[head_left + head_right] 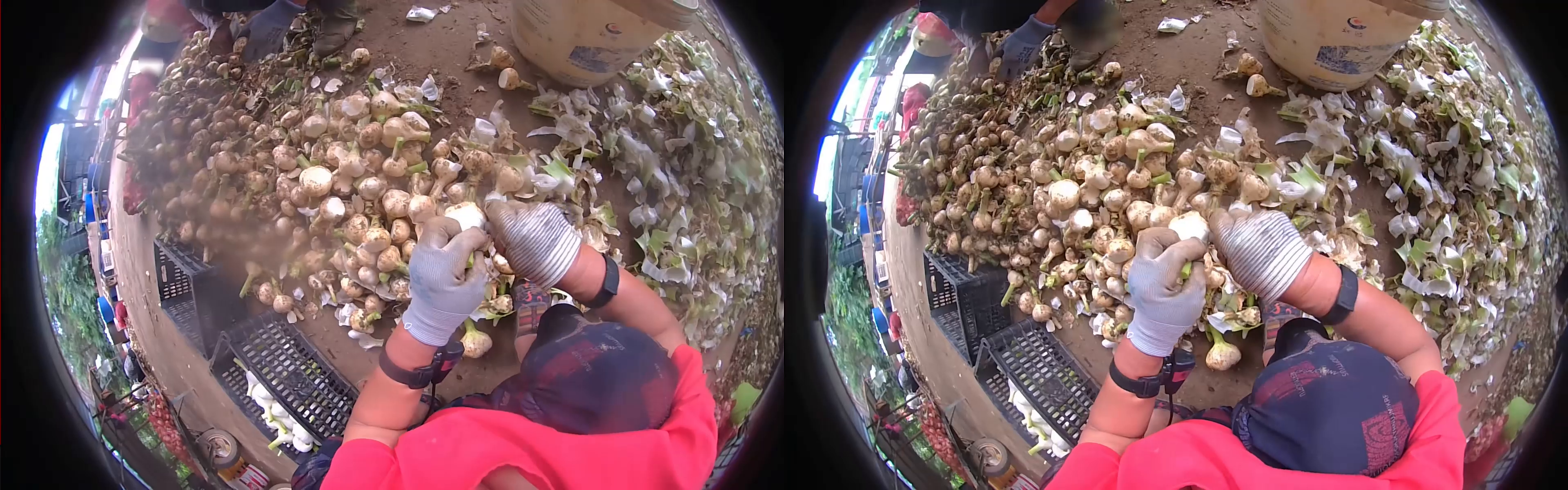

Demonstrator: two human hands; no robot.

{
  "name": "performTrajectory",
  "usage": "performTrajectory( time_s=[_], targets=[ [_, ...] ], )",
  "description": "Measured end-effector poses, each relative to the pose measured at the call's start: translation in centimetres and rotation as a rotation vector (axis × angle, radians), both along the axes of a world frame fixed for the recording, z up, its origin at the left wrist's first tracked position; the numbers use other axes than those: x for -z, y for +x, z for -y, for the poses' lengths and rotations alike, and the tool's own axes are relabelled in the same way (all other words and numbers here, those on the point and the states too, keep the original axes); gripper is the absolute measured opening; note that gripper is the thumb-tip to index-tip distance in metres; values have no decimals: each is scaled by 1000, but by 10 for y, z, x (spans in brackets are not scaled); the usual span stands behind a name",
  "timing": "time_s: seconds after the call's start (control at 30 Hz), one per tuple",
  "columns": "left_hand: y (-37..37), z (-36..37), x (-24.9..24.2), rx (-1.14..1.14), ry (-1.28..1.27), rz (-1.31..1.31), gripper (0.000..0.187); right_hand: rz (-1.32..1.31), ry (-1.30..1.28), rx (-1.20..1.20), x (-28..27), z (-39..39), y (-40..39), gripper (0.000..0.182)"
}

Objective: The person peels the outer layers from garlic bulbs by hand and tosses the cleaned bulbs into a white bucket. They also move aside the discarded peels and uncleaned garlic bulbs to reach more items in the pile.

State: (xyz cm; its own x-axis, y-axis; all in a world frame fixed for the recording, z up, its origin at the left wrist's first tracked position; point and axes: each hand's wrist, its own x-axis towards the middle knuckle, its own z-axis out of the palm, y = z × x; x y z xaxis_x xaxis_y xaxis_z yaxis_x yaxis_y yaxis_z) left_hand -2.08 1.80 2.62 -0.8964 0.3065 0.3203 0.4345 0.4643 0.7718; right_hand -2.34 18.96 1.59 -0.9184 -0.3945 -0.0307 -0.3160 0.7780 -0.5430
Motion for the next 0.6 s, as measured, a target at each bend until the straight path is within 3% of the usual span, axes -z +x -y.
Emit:
performTrajectory(
  time_s=[0.13, 0.2, 0.3, 0.4, 0.43, 0.47, 0.5, 0.57, 0.6],
  targets=[
    [3, 11, 6, 113, -44, 47, 23, -73, 33, -2, 14, -4, -5, 14],
    [9, 24, -3, 183, -9, 136, 21, 8, -76, 87, 28, -12, -11, 14],
    [18, 49, -35, 399, 157, 300, 20, 85, 188, 103, 51, -28, -15, 15],
    [18, 117, -82, 238, 58, 365, 17, 570, 436, -265, 41, -53, 6, 21],
    [23, 146, -92, 68, 81, 445, 17, 634, 373, -277, 34, -66, 18, 22],
    [23, 164, -96, -51, 325, 532, 16, 686, 291, -302, 28, -73, 27, 24],
    [21, 178, -99, -58, 592, 625, 14, 689, 504, -279, 21, -70, 26, 30],
    [20, 204, -100, -79, 899, 694, 10, 352, 507, -98, 46, -75, 33, 21],
    [18, 209, -91, -51, 963, 688, 8, 324, 573, -127, 32, -63, 18, 15]
  ],
)
